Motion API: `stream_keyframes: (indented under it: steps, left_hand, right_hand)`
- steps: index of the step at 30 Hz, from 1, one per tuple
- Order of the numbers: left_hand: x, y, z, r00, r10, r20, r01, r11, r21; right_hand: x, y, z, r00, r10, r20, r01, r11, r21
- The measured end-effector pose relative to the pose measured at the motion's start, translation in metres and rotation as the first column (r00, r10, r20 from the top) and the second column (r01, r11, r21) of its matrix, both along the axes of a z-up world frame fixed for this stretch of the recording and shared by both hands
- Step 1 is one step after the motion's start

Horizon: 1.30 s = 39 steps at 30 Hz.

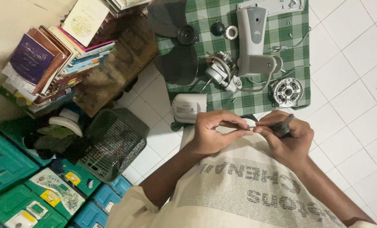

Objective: The person assembles a disassembled electric fan motor on a table. They use a screwdriver to tighten screws on the motor housing and align internal components. The person handles the motor, screws, and screwdriver throughout the process.

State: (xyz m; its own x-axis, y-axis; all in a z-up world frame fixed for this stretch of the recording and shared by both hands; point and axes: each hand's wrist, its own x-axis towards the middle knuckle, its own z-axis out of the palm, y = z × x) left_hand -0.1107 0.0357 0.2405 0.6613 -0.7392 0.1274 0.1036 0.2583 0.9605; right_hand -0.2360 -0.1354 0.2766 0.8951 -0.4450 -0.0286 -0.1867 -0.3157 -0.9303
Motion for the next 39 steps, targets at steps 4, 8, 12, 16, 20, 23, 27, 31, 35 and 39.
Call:
stream_keyframes:
  steps: [4,8,12,16,20,23,27,31,35,39]
  left_hand:
    - [-0.002,-0.002,0.001,1.0,0.017,-0.001,-0.017,1.0,0.001]
    - [0.0,-0.001,0.004,0.998,0.009,0.066,-0.01,1.0,0.019]
    - [0.002,-0.003,0.008,0.994,0.011,0.111,-0.012,1.0,0.006]
    - [0.005,-0.003,0.012,0.988,0.011,0.152,-0.013,1.0,0.012]
    - [0.005,-0.003,0.01,0.975,0.01,0.222,-0.012,1.0,0.008]
    - [0.003,-0.004,0.005,0.977,-0.048,0.207,0.044,0.999,0.025]
    - [-0.003,-0.003,-0.001,0.997,-0.069,0.036,0.07,0.997,-0.015]
    - [-0.007,-0.005,-0.004,0.995,-0.06,-0.082,0.059,0.998,-0.018]
    - [-0.008,-0.005,-0.004,0.991,-0.053,-0.121,0.054,0.999,0.004]
    - [-0.008,-0.005,-0.005,0.998,-0.046,-0.035,0.046,0.999,-0.017]
  right_hand:
    - [0.0,-0.003,0.002,0.998,0.037,0.044,-0.035,0.999,-0.04]
    - [0.005,-0.004,0.009,0.996,0.081,0.033,-0.074,0.981,-0.179]
    - [0.007,-0.007,0.016,0.993,0.119,-0.002,-0.114,0.945,-0.305]
    - [0.008,-0.006,0.019,0.993,0.119,-0.013,-0.117,0.937,-0.33]
    - [0.004,-0.006,0.015,0.994,0.101,-0.04,-0.108,0.952,-0.285]
    - [0.001,-0.007,0.01,0.996,0.082,-0.035,-0.086,0.989,-0.122]
    - [-0.004,-0.004,0.005,0.997,0.013,-0.072,-0.009,0.998,0.065]
    - [-0.004,-0.002,0.004,0.991,-0.018,-0.131,0.029,0.996,0.081]
    - [-0.003,0.0,0.004,0.993,-0.013,-0.12,0.028,0.992,0.127]
    - [-0.002,0.0,0.004,0.987,-0.011,-0.162,0.029,0.994,0.105]
